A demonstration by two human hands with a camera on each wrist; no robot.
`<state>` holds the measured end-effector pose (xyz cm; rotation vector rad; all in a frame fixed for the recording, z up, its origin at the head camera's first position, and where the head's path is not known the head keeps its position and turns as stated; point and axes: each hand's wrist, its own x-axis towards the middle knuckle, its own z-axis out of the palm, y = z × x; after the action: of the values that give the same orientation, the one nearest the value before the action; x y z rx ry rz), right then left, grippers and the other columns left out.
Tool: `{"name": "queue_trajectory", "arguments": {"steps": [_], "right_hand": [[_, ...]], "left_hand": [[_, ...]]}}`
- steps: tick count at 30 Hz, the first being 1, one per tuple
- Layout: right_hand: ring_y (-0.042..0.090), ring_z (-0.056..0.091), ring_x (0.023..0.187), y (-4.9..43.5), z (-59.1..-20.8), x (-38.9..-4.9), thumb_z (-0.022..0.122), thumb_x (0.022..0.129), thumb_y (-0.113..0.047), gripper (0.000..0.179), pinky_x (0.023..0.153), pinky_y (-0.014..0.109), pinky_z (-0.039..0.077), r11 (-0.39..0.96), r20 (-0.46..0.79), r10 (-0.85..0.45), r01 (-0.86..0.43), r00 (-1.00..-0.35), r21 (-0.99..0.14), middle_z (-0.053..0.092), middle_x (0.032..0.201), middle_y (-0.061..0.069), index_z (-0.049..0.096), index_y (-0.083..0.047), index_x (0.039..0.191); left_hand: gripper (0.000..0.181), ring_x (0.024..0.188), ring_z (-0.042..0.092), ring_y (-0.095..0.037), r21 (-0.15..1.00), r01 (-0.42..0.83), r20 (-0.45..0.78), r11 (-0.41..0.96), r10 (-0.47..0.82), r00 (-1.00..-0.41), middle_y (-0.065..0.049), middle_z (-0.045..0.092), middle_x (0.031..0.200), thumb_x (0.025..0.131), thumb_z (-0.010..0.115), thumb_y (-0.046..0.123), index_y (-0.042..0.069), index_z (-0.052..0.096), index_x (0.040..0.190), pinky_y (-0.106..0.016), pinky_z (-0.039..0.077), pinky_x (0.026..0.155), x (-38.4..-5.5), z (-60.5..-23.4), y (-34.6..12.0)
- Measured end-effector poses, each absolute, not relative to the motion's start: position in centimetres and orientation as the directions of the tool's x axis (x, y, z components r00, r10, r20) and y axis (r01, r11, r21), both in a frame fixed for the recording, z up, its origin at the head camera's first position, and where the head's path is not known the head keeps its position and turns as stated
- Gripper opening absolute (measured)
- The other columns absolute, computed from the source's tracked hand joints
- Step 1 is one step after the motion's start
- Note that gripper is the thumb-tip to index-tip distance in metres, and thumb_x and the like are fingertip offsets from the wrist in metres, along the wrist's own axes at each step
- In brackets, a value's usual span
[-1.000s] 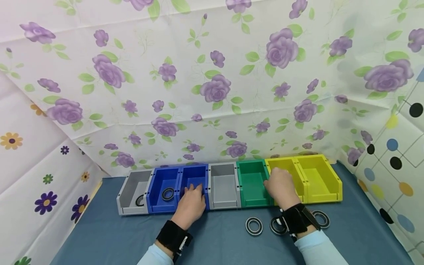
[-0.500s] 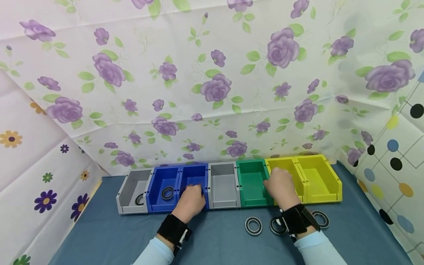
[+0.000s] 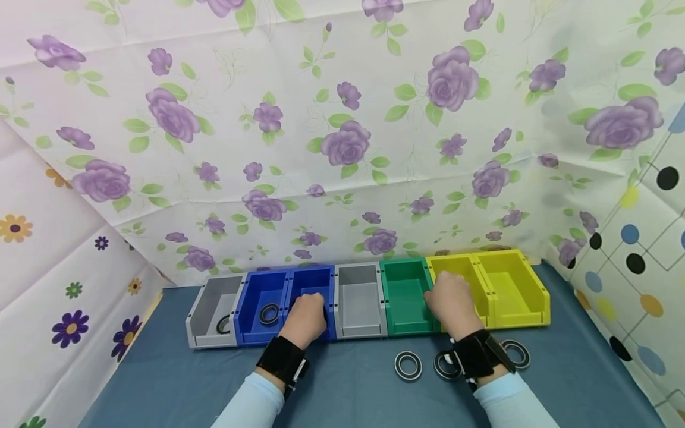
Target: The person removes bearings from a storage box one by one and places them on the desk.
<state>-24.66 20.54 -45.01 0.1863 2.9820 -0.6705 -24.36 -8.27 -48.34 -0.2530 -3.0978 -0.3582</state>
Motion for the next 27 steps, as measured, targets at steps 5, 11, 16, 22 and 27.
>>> {"name": "queue_trajectory", "arguments": {"steps": [5,11,16,22,27], "right_hand": [[0.02,0.052,0.052,20.5,-45.1,-24.7,0.065,0.086,-0.023,0.027,0.044,0.026,0.04,0.897,-0.113,0.108,0.146,-0.988,-0.417,0.055,0.062,0.01,0.062,0.0,0.075],[0.019,0.052,0.051,20.5,-45.1,-24.7,0.064,0.087,-0.023,0.027,0.043,0.026,0.04,0.896,-0.114,0.109,0.148,-0.987,-0.42,0.054,0.059,0.009,0.061,-0.001,0.072],[0.019,0.052,0.05,20.6,-45.3,-24.7,0.063,0.087,-0.022,0.027,0.043,0.026,0.04,0.893,-0.111,0.111,0.148,-0.988,-0.425,0.053,0.058,0.009,0.06,-0.001,0.07],[0.02,0.052,0.053,20.7,-45.4,-24.8,0.064,0.086,-0.023,0.026,0.044,0.026,0.04,0.897,-0.133,0.126,0.17,-0.983,-0.409,0.055,0.062,0.01,0.061,-0.001,0.073],[0.02,0.052,0.054,20.5,-45.3,-24.9,0.065,0.086,-0.022,0.025,0.045,0.026,0.04,0.895,-0.131,0.126,0.17,-0.983,-0.412,0.055,0.064,0.011,0.062,0.001,0.076]], "left_hand": [[0.012,0.084,0.063,-0.034,0.236,0.137,0.018,0.962,0.137,-0.99,-0.015,0.07,0.088,0.08,0.064,-0.003,0.002,0.069,0.09,-0.047,0.053,0.073,-24.6,-48.4,-8.5],[0.012,0.087,0.061,-0.033,0.173,0.17,0.027,0.97,0.168,-0.985,-0.013,0.07,0.09,0.083,0.062,-0.002,0.004,0.07,0.09,-0.047,0.051,0.078,-24.5,-48.8,-8.6],[0.014,0.091,0.058,-0.034,0.097,0.229,0.071,0.969,0.223,-0.972,-0.017,0.067,0.093,0.082,0.068,0.008,0.003,0.069,0.095,-0.046,0.051,0.078,-24.0,-49.3,-8.7],[0.044,0.103,0.049,-0.036,0.088,0.245,0.132,0.965,0.233,-0.964,-0.023,0.054,0.11,0.082,0.068,0.017,0.0,0.053,0.12,-0.043,0.05,0.083,-23.5,-50.1,-9.0],[0.04,0.101,0.045,-0.034,0.162,0.25,0.24,0.955,0.207,-0.948,-0.024,0.049,0.11,0.091,0.052,0.019,0.0,0.044,0.125,-0.04,0.048,0.083,-23.0,-49.8,-9.1]]}}
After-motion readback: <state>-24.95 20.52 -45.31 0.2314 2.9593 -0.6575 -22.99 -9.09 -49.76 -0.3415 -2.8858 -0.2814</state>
